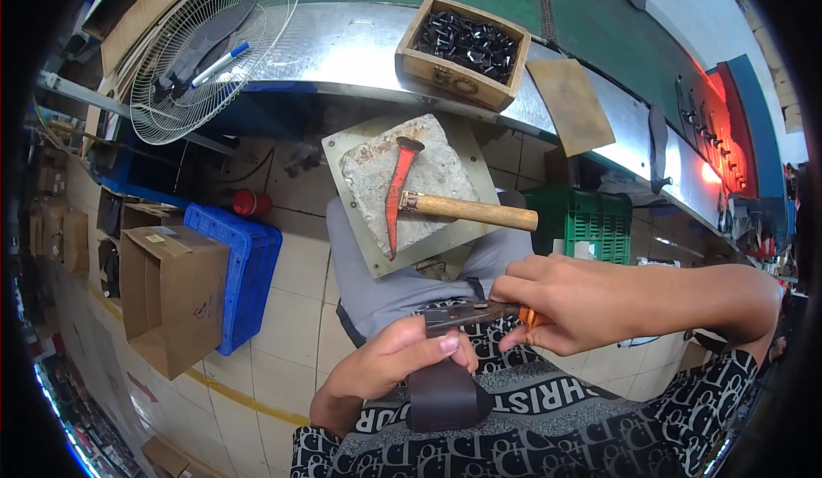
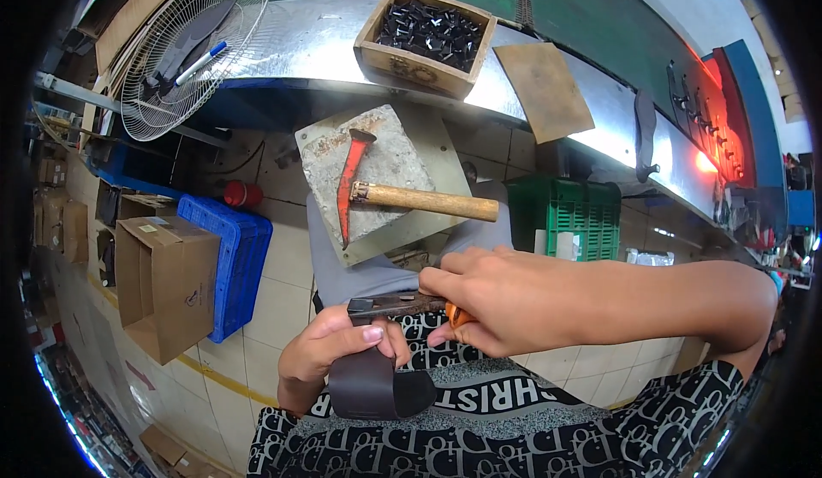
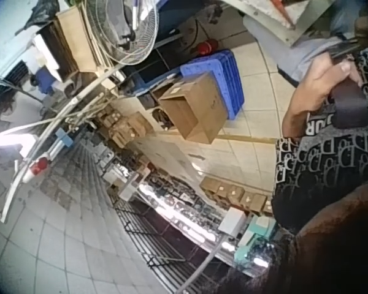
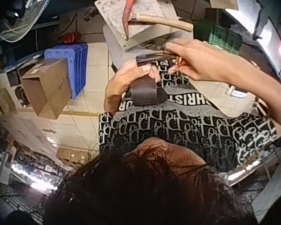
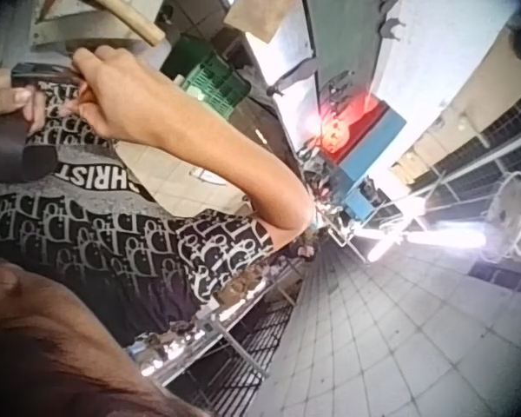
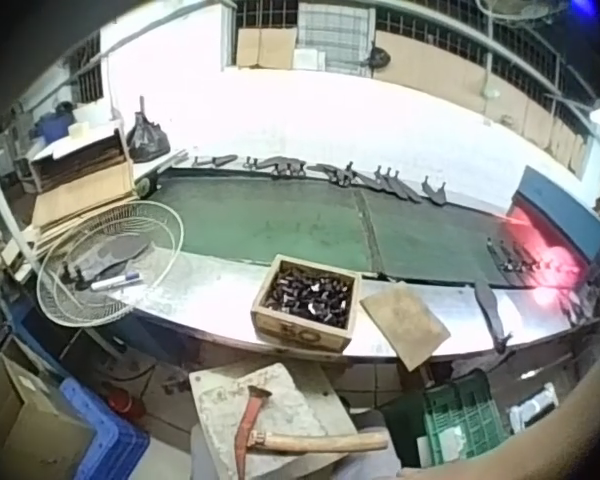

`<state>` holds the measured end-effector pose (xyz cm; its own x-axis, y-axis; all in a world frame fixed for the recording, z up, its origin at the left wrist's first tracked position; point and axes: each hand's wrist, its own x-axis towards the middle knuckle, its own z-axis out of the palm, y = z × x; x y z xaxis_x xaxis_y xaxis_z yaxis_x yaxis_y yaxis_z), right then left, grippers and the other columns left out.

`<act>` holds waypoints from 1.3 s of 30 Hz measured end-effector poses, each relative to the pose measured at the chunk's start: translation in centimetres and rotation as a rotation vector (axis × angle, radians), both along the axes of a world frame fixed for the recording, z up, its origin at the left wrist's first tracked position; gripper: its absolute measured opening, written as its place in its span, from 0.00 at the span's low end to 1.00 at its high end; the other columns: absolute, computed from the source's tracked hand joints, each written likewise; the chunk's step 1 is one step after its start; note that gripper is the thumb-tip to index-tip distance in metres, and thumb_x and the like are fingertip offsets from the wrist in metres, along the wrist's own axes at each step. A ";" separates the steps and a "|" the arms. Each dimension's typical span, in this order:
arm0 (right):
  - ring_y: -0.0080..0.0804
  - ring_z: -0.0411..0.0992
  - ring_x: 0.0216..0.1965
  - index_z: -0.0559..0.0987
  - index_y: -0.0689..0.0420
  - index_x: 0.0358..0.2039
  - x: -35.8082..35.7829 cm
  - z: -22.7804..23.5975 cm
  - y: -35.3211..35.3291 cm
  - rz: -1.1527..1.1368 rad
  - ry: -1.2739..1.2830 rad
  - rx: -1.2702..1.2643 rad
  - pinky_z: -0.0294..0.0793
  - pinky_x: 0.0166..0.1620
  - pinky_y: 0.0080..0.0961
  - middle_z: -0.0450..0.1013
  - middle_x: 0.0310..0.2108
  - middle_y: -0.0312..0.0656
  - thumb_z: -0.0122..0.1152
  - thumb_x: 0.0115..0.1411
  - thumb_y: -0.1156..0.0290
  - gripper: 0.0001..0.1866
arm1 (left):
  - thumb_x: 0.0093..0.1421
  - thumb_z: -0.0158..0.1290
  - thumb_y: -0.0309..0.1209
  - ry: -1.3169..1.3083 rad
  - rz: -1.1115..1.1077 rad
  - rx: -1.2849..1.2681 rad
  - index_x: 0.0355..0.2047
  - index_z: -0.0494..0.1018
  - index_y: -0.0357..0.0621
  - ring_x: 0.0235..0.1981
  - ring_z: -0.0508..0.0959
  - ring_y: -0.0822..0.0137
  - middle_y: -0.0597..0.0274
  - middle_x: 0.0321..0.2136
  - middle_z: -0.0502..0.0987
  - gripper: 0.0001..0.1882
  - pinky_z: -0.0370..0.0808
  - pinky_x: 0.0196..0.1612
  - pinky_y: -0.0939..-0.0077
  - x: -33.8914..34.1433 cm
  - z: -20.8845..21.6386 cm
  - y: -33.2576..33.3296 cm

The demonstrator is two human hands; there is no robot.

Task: Hammering and refining shoe soles on a workbench during the manufacturing process.

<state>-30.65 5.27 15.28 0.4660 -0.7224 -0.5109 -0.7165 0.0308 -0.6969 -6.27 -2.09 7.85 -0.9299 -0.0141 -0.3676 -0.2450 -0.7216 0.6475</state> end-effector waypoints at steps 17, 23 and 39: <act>0.52 0.74 0.35 0.69 0.65 0.40 0.4 0.5 0.4 0.008 0.057 -0.061 0.75 0.38 0.41 0.71 0.31 0.51 0.60 0.60 0.64 0.17 | 0.69 0.43 0.38 -0.076 0.019 -0.079 0.37 0.73 0.35 0.37 0.72 0.76 0.64 0.34 0.75 0.17 0.68 0.43 0.80 0.1 0.7 0.5; 0.52 0.75 0.34 0.69 0.64 0.39 0.7 0.8 0.6 0.011 0.099 -0.074 0.75 0.37 0.43 0.71 0.31 0.51 0.60 0.60 0.64 0.17 | 0.69 0.42 0.39 -0.123 0.014 -0.042 0.37 0.73 0.34 0.37 0.72 0.75 0.63 0.35 0.75 0.18 0.68 0.44 0.80 0.1 1.0 0.5; 0.48 0.69 0.47 0.70 0.62 0.52 -3.4 -1.4 -1.0 -0.086 -0.206 -0.155 0.69 0.49 0.38 0.70 0.42 0.49 0.59 0.61 0.52 0.28 | 0.69 0.43 0.35 0.104 0.025 0.136 0.36 0.69 0.36 0.40 0.72 0.69 0.57 0.38 0.74 0.13 0.68 0.48 0.74 0.1 0.9 0.3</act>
